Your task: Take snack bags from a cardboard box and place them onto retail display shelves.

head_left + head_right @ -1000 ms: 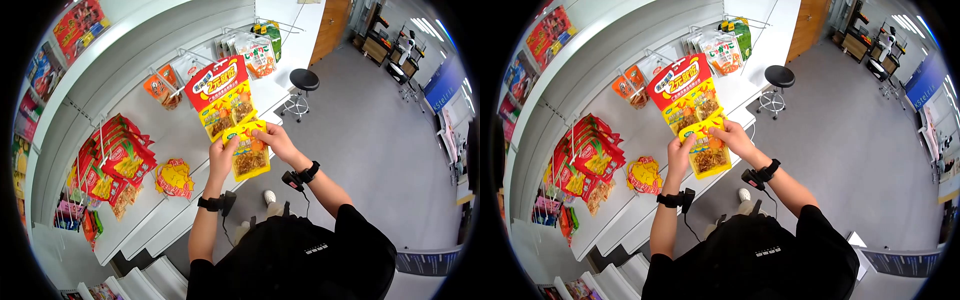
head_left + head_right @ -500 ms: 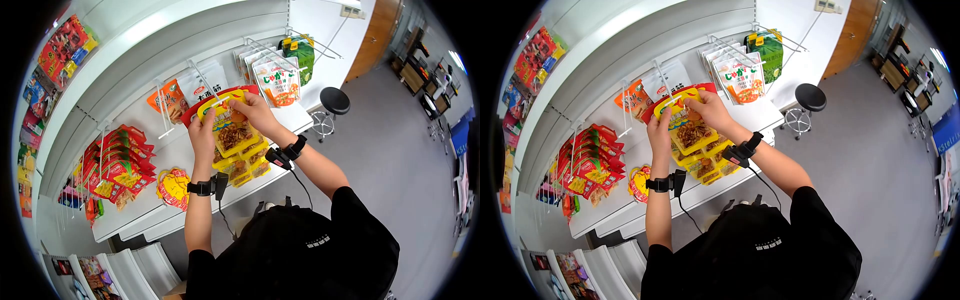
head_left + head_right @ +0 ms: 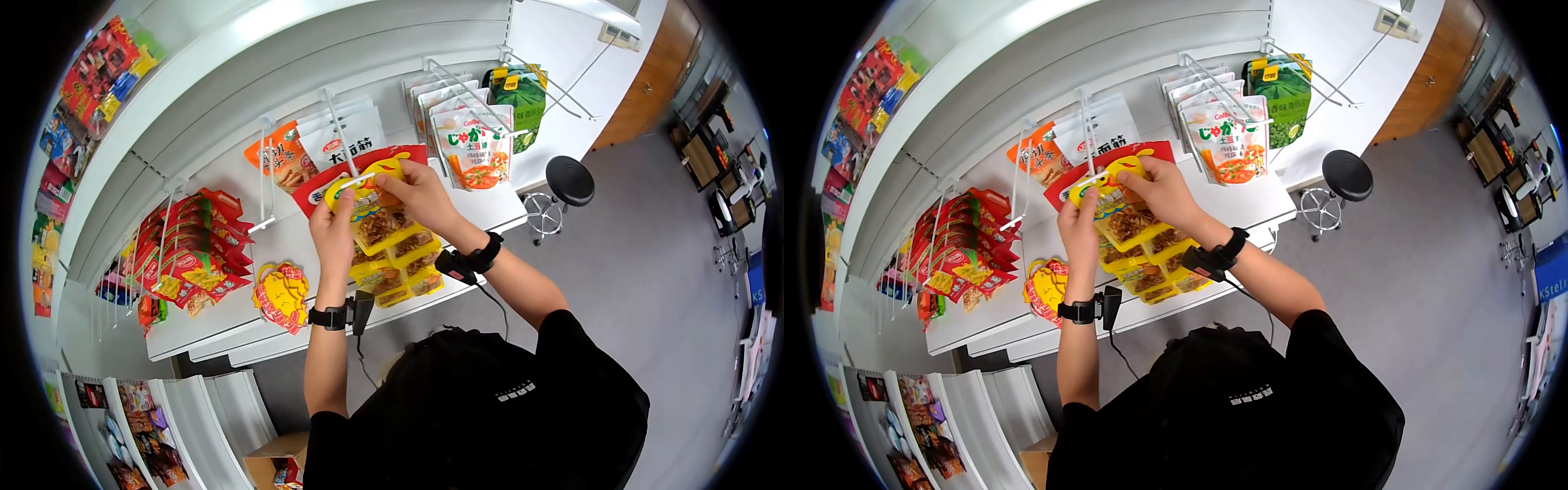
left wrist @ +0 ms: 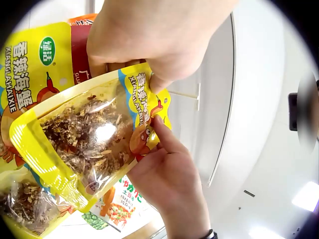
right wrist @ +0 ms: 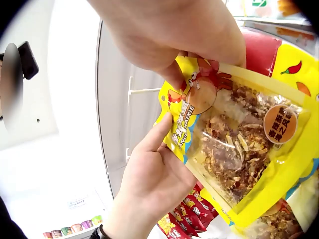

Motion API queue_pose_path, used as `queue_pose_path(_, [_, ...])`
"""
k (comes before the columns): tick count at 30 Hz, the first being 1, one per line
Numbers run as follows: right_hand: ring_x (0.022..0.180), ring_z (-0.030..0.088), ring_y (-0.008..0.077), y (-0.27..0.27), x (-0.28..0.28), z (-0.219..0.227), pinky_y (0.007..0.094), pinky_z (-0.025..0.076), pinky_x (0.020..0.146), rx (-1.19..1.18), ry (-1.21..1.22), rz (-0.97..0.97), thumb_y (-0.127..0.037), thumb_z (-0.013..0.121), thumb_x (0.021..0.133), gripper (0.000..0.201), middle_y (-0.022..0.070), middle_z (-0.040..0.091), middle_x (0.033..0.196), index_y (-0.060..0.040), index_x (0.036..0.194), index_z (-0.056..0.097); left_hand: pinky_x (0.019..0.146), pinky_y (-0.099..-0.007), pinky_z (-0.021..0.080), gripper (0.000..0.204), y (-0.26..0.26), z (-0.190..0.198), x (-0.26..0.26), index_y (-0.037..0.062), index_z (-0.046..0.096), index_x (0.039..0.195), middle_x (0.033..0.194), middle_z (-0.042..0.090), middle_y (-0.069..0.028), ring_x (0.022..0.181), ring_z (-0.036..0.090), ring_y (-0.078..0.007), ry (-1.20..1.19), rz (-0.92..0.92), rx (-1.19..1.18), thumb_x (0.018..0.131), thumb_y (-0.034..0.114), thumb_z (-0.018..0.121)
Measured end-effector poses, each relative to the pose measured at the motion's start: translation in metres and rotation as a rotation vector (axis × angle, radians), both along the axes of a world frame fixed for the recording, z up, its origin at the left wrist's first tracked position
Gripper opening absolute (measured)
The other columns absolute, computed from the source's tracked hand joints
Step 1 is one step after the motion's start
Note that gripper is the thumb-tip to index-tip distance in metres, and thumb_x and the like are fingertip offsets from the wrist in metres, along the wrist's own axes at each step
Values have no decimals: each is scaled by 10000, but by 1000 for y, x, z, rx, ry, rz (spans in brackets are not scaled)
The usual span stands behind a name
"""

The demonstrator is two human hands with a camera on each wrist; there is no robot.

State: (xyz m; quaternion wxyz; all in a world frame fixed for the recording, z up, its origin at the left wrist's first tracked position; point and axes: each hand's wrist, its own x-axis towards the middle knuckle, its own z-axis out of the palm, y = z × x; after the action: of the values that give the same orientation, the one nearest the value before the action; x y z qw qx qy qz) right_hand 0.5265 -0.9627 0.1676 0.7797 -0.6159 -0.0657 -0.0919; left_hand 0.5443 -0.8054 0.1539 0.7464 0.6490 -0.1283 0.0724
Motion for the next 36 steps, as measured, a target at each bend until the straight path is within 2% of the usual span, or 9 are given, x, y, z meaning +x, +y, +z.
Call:
queue_pose_path(4, [662, 573, 46, -2, 1, -3, 197, 466, 600, -75, -33, 1, -181, 596, 892, 177, -4, 609, 757, -10, 938, 599, 693, -210, 432, 237, -3, 4, -4, -29, 598, 990, 896, 617, -21, 779, 531, -51, -15, 17, -49, 905, 191, 576])
queue_pose_path(8, [640, 567, 49, -2, 6, -3, 196, 453, 575, -50, -28, 0, -177, 592, 893, 171, 0, 610, 740, -7, 903, 594, 676, -206, 425, 217, -3, 2, 2, -32, 611, 1003, 886, 625, -15, 769, 535, -52, 2, 11, -52, 900, 155, 571])
queue_pose_path(14, [675, 578, 55, -2, 10, -2, 197, 458, 605, -125, 33, -48, -173, 596, 887, 176, 18, 624, 752, 2, 905, 593, 610, -192, 372, 209, -1, -3, 9, -25, 624, 911, 766, 583, 20, 686, 469, -29, 14, 102, 36, 877, 180, 610])
queue_pose_path(17, [717, 592, 75, -7, 6, -15, 209, 467, 639, -118, -3, -116, -172, 602, 881, 196, 40, 636, 794, 16, 933, 595, 614, -195, 374, 205, 12, -12, 2, -27, 624, 897, 741, 579, 20, 679, 466, -30, 38, 139, 202, 872, 176, 616])
queue_pose_path(21, [750, 609, 106, -20, -9, -44, 239, 475, 673, -186, -43, -340, -159, 589, 872, 221, 89, 658, 809, 48, 948, 595, 679, -206, 427, 177, 32, -46, -8, -36, 628, 899, 775, 631, -33, 726, 559, -74, 79, 180, 69, 866, 137, 610])
queue_pose_path(24, [754, 604, 122, -44, -25, -70, 251, 471, 700, -98, 20, -436, -136, 505, 901, 201, 85, 648, 809, 46, 935, 583, 713, -228, 451, 147, 66, -69, -27, -32, 622, 901, 790, 642, -63, 759, 596, -112, 107, 292, 121, 871, 108, 588])
queue_pose_path(27, [727, 587, 128, -54, -46, -83, 254, 462, 708, 29, 64, -461, -152, 483, 918, 195, 70, 633, 776, 23, 898, 566, 715, -237, 459, 135, 90, -76, -53, -24, 618, 897, 797, 640, -62, 761, 601, -122, 207, 366, 38, 873, 103, 580])
queue_pose_path(32, [725, 590, 130, -20, -78, -96, 258, 474, 704, 178, 85, -369, -193, 457, 953, 237, 61, 618, 781, 4, 880, 565, 700, -243, 469, 149, 114, -105, -87, -13, 614, 876, 808, 635, -66, 757, 603, -130, 279, 330, -31, 886, 125, 557])
queue_pose_path(36, [714, 585, 123, 23, -105, -92, 257, 478, 701, 201, 109, -288, -198, 465, 952, 239, 55, 608, 772, -2, 854, 560, 700, -234, 463, 149, 136, -107, -134, -13, 611, 870, 805, 636, -66, 751, 599, -128, 303, 332, -69, 888, 121, 547])
